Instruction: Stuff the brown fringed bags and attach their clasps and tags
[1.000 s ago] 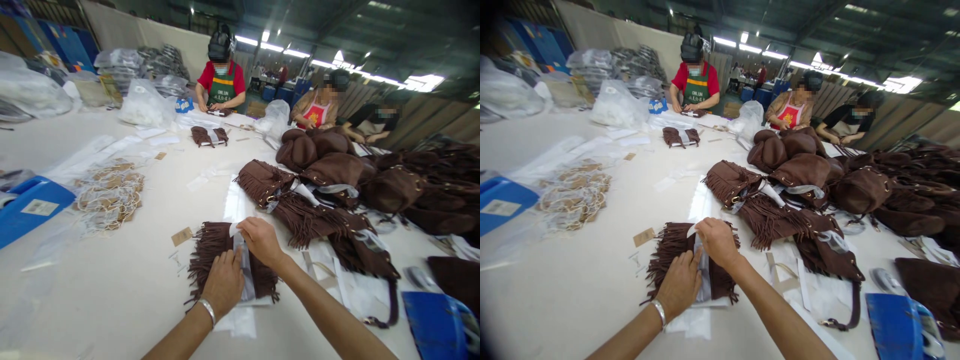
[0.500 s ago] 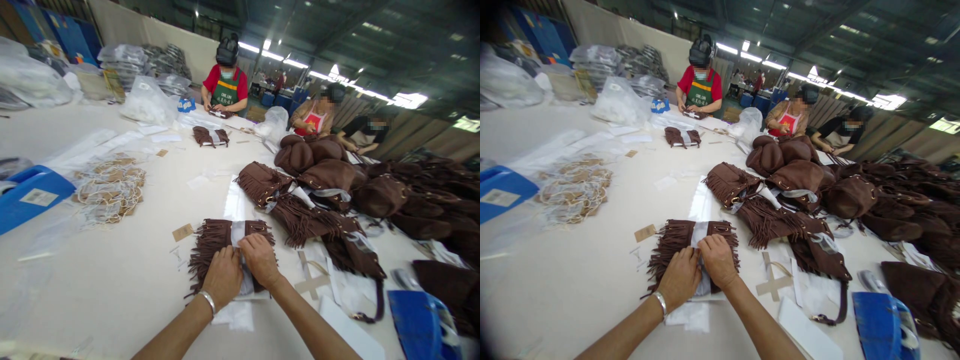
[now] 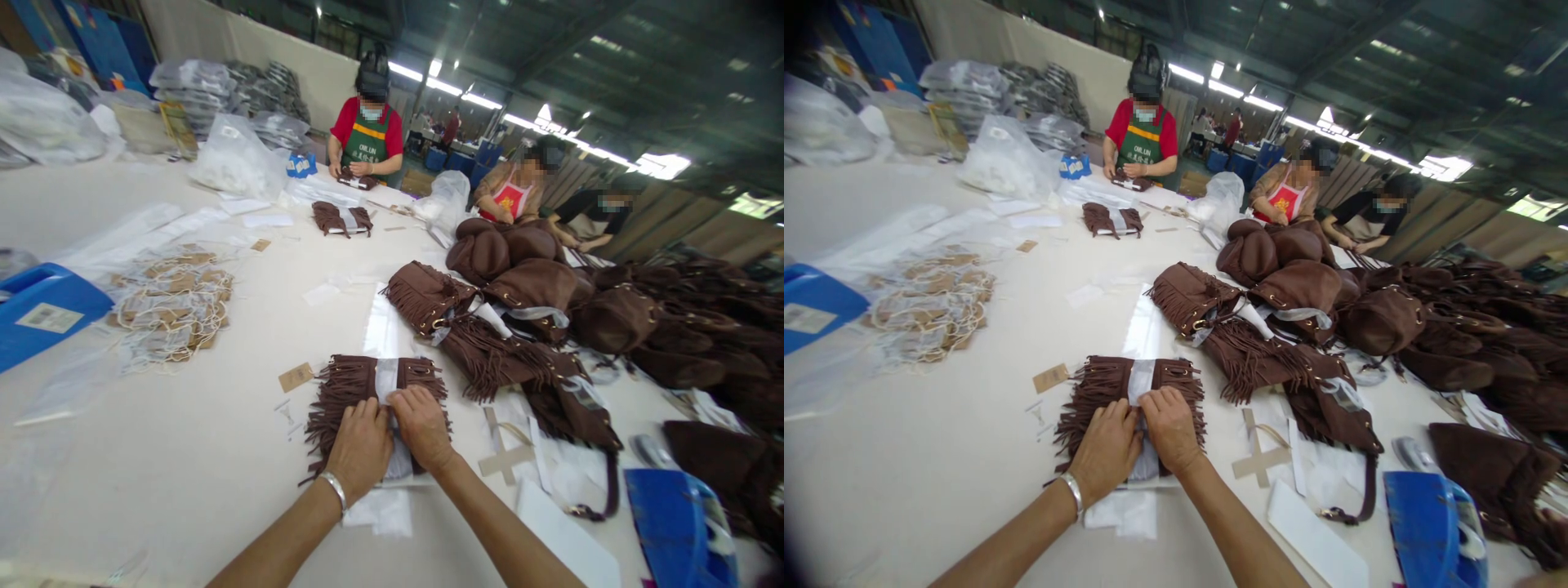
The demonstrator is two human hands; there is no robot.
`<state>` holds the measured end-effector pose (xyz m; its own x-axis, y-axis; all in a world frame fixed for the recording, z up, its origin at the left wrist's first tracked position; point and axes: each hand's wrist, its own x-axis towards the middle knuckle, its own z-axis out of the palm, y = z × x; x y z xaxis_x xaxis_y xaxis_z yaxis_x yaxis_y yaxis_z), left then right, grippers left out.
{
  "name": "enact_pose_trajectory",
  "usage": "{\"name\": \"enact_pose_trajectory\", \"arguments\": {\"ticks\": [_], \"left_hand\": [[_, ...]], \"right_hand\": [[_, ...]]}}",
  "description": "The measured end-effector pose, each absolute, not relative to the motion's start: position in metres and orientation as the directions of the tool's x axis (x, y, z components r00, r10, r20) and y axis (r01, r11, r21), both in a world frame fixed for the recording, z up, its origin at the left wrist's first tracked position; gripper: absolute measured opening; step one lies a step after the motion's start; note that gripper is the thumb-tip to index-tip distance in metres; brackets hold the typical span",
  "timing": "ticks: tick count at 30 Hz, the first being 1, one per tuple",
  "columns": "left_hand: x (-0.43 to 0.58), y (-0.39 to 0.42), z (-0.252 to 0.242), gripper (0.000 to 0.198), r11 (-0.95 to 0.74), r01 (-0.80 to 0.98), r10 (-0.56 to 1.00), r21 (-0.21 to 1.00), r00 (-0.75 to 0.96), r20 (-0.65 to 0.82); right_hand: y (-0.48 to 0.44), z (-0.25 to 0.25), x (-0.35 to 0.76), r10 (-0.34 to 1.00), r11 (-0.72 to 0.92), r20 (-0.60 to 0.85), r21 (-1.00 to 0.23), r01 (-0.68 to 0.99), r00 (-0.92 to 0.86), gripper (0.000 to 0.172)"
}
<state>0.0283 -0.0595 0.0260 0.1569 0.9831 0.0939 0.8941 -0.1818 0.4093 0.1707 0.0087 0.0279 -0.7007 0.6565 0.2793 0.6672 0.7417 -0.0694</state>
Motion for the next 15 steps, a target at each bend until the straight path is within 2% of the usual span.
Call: {"name": "enact_pose_trajectory", "arguments": {"ticks": [4, 15], "left_hand": [[0.0253, -0.0578, 0.0268, 0.027, -0.182, 0.885, 0.983, 0.428, 0.166, 0.076], [0.021, -0.0574, 0.0244, 0.022, -0.192, 0.892, 0.981, 0.409, 0.172, 0.086]], "right_hand": [[0.0073, 0.0232, 0.1713, 0.67, 0.73, 0.298, -0.095, 0.677, -0.68, 0.012], [0.0051, 0.0235, 0.1789, 0.627, 0.76, 0.332, -0.063, 0.647, -0.704, 0.017]]}}
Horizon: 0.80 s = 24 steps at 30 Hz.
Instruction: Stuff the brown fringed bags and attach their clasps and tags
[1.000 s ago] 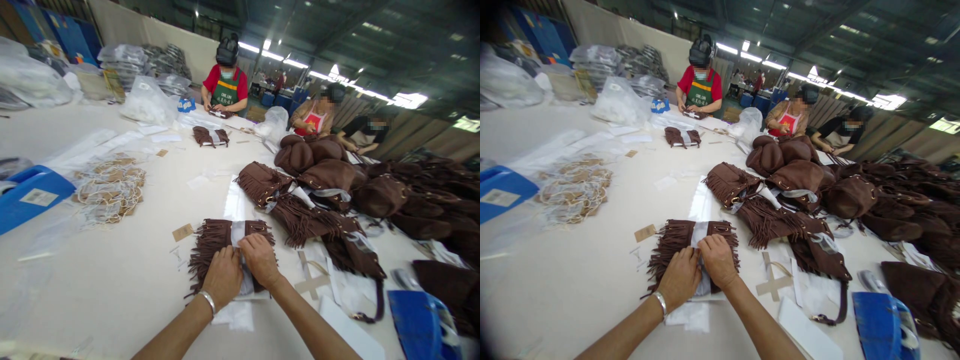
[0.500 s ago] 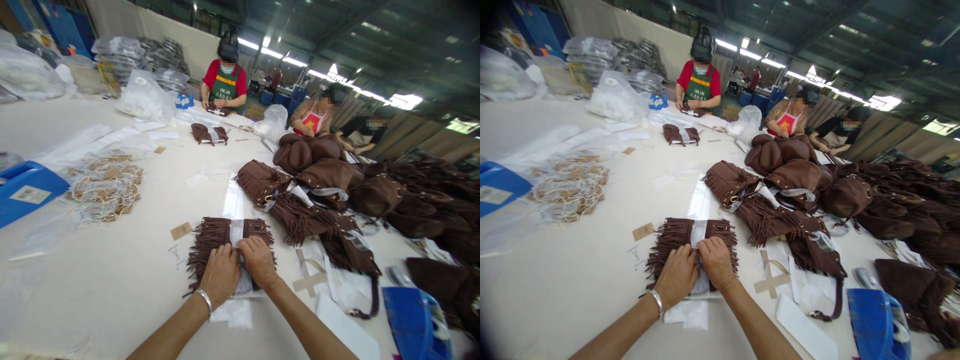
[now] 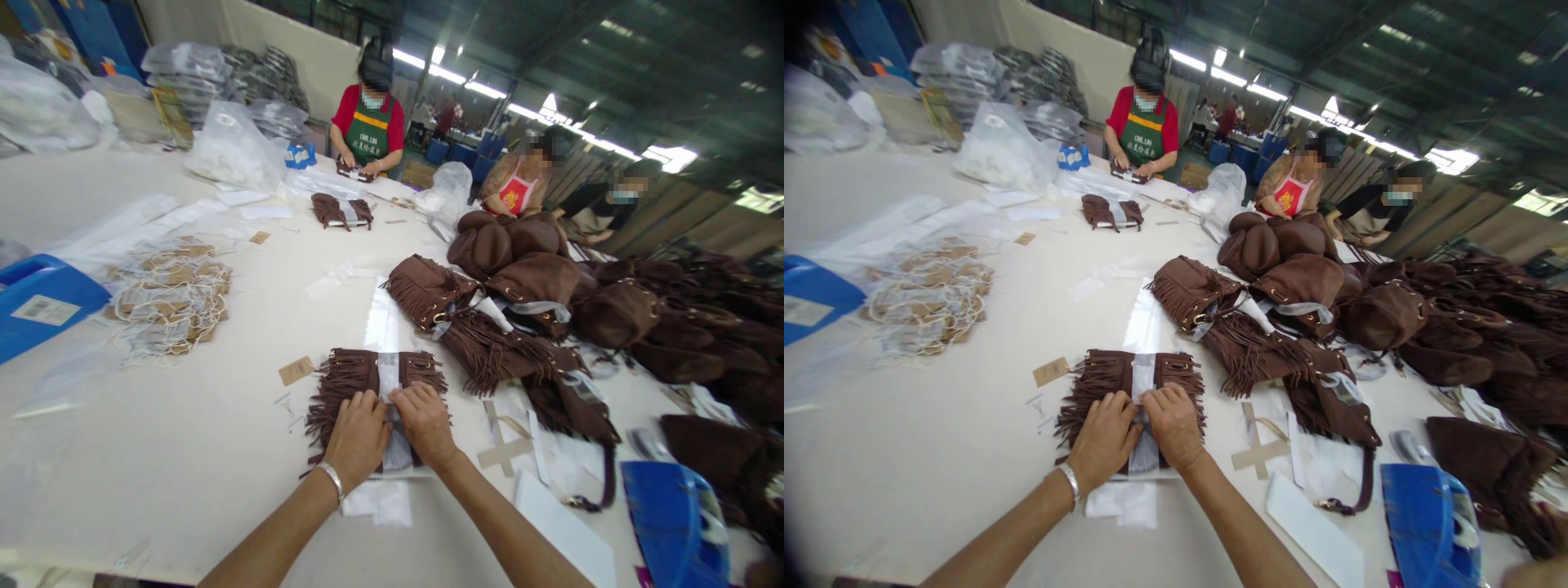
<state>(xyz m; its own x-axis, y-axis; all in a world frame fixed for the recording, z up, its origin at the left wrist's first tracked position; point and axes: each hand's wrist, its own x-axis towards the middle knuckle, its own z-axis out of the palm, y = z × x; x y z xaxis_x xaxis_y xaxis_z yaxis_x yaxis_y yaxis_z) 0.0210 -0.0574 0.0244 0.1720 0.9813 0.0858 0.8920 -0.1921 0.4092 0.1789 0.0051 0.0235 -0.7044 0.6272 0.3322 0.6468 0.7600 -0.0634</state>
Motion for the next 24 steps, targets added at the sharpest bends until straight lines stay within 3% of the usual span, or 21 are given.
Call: {"name": "enact_pose_trajectory", "arguments": {"ticks": [7, 13, 24], "left_hand": [[0.02, -0.056, 0.022, 0.023, -0.182, 0.901, 0.983, 0.394, 0.175, 0.056], [0.019, -0.054, 0.014, 0.042, -0.175, 0.9, 0.984, 0.4, 0.17, 0.048], [0.021, -0.055, 0.015, 0.046, -0.143, 0.897, 0.99, 0.417, 0.138, 0.042]], "right_hand": [[-0.002, 0.025, 0.183, 0.623, 0.765, 0.328, -0.066, 0.641, -0.71, 0.016], [-0.003, 0.027, 0.183, 0.606, 0.776, 0.293, -0.01, 0.631, -0.74, 0.017], [-0.004, 0.033, 0.185, 0.561, 0.811, 0.209, 0.055, 0.582, -0.801, 0.016]]}}
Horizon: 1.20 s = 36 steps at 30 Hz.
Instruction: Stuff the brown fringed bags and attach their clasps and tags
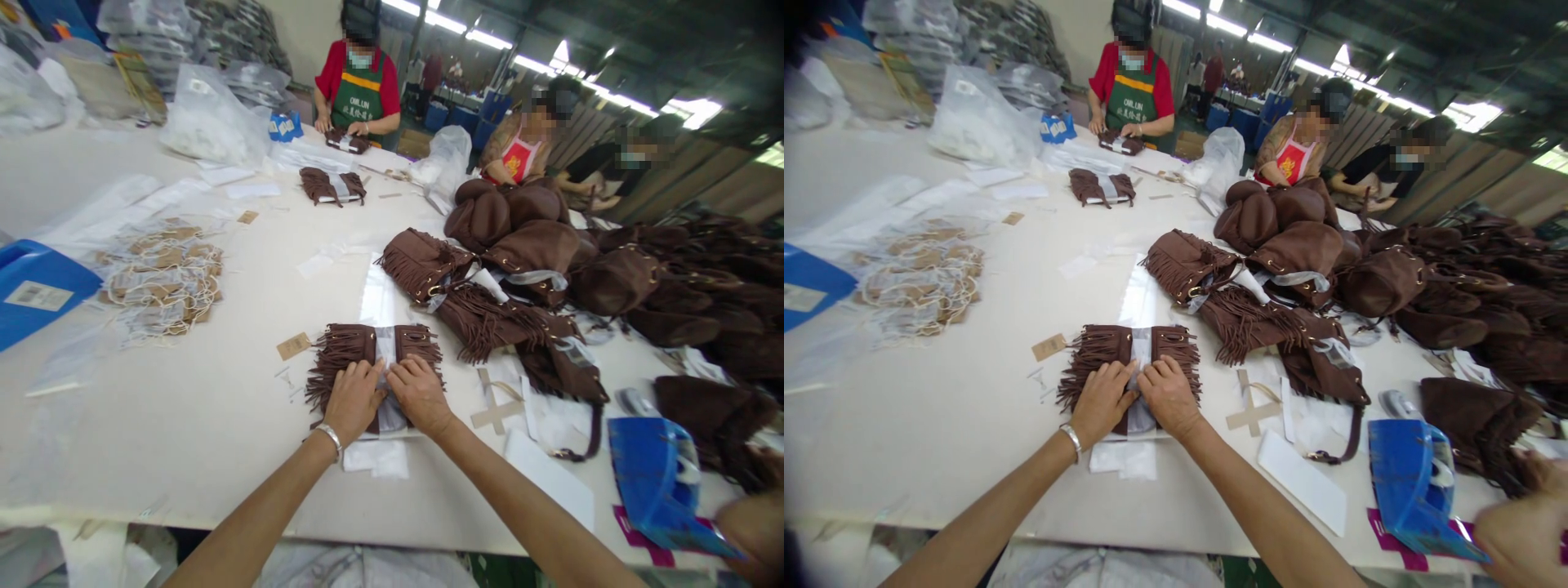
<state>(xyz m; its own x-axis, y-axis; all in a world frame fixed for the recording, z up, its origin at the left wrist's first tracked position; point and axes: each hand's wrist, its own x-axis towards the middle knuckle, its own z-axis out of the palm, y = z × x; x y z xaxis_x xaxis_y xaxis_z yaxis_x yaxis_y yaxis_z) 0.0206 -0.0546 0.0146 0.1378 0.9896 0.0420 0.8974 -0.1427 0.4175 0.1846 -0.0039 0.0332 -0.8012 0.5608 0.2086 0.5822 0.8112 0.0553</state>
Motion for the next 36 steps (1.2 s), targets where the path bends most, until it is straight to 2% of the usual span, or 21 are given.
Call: {"name": "enact_pose_trajectory", "arguments": {"ticks": [12, 28, 36], "left_hand": [[0.0229, -0.0554, 0.0111, 0.063, -0.139, 0.904, 0.989, 0.404, 0.108, 0.1], [0.0241, -0.0557, 0.0167, 0.043, -0.162, 0.878, 0.986, 0.45, 0.125, 0.111], [0.0239, -0.0537, 0.0182, 0.043, -0.146, 0.87, 0.989, 0.471, 0.123, 0.08]], "right_hand": [[-0.0096, 0.0321, 0.1838, 0.54, 0.808, 0.208, 0.145, 0.571, -0.816, 0.011], [-0.0101, 0.0267, 0.1878, 0.493, 0.84, 0.247, 0.116, 0.531, -0.834, 0.013], [-0.0085, 0.028, 0.1899, 0.491, 0.848, 0.246, 0.086, 0.524, -0.836, 0.015]]}}
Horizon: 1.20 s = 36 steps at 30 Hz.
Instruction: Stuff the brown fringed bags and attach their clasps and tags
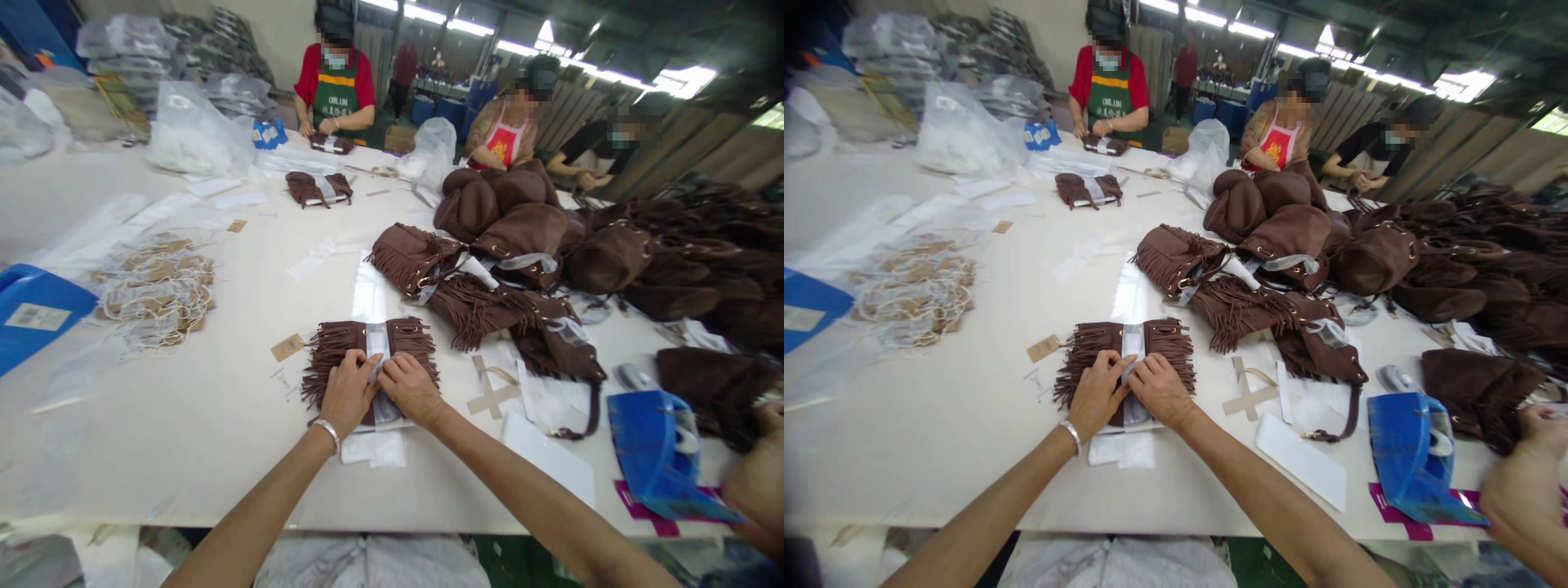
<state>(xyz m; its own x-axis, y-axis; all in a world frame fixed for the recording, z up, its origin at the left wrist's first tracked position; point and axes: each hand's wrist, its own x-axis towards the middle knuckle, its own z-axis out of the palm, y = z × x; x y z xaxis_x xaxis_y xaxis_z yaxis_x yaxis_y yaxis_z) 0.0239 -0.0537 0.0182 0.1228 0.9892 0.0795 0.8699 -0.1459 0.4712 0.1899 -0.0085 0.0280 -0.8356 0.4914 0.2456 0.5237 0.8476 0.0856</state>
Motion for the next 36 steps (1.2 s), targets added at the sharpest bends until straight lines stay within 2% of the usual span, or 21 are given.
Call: {"name": "enact_pose_trajectory", "arguments": {"ticks": [5, 10, 23, 30, 36], "left_hand": [[0.025, -0.054, 0.02, 0.041, -0.145, 0.864, 0.989, 0.483, 0.117, 0.087], [0.025, -0.055, 0.021, 0.029, -0.153, 0.862, 0.987, 0.484, 0.11, 0.117], [0.026, -0.06, 0.018, 0.014, -0.197, 0.867, 0.976, 0.459, 0.13, 0.174], [0.028, -0.058, 0.016, 0.017, -0.22, 0.893, 0.968, 0.392, 0.149, 0.203], [0.027, -0.066, 0.002, 0.029, -0.373, 0.876, 0.907, 0.307, 0.274, 0.321]], "right_hand": [[-0.009, 0.03, 0.19, 0.478, 0.853, 0.237, 0.106, 0.511, -0.846, 0.013], [-0.01, 0.031, 0.188, 0.48, 0.847, 0.206, 0.144, 0.512, -0.853, 0.013], [-0.028, 0.03, 0.19, 0.542, 0.813, 0.176, 0.137, 0.566, -0.822, 0.012], [-0.037, 0.028, 0.195, 0.6, 0.775, 0.219, 0.08, 0.627, -0.77, 0.018], [-0.063, 0.034, 0.203, 0.622, 0.728, 0.286, 0.131, 0.673, -0.728, 0.016]]}}
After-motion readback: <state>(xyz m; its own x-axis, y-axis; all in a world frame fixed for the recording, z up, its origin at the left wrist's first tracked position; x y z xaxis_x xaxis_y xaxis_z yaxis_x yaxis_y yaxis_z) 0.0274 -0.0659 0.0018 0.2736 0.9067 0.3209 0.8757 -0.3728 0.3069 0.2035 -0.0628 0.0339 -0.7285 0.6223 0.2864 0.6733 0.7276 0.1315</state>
